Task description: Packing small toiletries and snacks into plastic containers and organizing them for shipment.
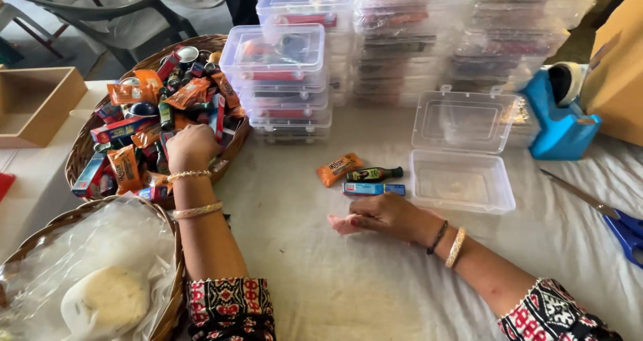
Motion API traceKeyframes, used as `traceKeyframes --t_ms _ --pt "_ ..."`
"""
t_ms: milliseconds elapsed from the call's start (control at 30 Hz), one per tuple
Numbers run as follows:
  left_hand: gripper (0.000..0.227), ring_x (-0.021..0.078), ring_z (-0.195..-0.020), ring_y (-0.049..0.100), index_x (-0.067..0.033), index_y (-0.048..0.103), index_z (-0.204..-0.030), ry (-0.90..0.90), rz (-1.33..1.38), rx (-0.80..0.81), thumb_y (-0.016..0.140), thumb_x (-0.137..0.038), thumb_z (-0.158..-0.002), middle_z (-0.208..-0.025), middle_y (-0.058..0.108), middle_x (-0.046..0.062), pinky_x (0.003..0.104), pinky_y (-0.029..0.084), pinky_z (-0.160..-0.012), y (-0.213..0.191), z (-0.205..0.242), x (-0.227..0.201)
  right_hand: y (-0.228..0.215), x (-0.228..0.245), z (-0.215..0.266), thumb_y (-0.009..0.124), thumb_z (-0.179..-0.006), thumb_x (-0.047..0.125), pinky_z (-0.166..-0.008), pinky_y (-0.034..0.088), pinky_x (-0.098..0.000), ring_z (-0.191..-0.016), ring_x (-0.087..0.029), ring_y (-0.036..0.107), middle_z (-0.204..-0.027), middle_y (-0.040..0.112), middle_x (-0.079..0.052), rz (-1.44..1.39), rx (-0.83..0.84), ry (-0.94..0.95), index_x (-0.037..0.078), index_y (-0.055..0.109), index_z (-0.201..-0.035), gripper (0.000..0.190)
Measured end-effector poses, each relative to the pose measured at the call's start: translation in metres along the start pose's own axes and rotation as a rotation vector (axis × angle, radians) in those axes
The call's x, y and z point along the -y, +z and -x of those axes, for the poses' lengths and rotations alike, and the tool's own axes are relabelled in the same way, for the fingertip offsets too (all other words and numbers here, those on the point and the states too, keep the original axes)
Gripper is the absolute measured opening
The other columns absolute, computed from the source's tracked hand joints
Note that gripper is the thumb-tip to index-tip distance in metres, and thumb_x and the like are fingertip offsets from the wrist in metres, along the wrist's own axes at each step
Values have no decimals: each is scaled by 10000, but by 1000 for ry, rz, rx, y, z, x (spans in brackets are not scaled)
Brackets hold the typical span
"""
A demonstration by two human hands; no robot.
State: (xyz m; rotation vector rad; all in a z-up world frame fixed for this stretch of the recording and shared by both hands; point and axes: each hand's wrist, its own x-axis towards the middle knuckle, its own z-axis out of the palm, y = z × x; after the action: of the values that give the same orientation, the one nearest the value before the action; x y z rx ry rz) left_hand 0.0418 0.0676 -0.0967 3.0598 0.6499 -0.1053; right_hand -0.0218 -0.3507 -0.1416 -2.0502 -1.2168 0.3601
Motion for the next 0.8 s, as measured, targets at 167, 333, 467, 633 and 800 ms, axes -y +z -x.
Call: traceKeyframes --t_ms 167,333,467,633,800 --pt "358 344 -1116 684 -73 718 -1123 4 16 -153 772 -300 -853 -1159 727 173 487 548 -887 4 -4 7 4 -4 1 484 -1020 501 -680 521 -386 -754 -285 673 -835 666 -114 2 5 19 65 645 -933 472" --pt "219 379 -1057 686 -55 615 -1170 -93 103 -493 619 -86 -953 -1054 727 201 518 559 -826 -28 17 -13 9 -16 1 482 -1026 474 -676 522 -383 -719 -279 652 -791 643 -113 4 15 13 56 605 -861 466" --pt "307 398 -1035 651 -4 599 -1201 -128 204 -718 611 -39 -896 -1093 685 210 478 581 -745 -26 11 -19 8 -14 0 499 -1021 455 -650 503 -391 -708 -289 634 -779 630 -119 54 -12 21 53 605 -853 448" --pt "234 391 -1056 635 -38 667 -1116 -160 163 -583 621 -56 -887 -1173 647 201 455 584 -782 -11 3 -26 3 2 -4 503 -990 471 -612 501 -374 -614 -283 584 -688 606 -124 17 -10 119 60 634 -852 453" --pt "192 370 -1091 619 -50 719 -1051 -116 173 -601 595 -96 -912 -1147 646 176 461 538 -884 -18 10 -35 10 -20 -4 470 -1001 520 -616 492 -387 -623 -282 577 -693 597 -133 56 -25 131 63 623 -845 507"
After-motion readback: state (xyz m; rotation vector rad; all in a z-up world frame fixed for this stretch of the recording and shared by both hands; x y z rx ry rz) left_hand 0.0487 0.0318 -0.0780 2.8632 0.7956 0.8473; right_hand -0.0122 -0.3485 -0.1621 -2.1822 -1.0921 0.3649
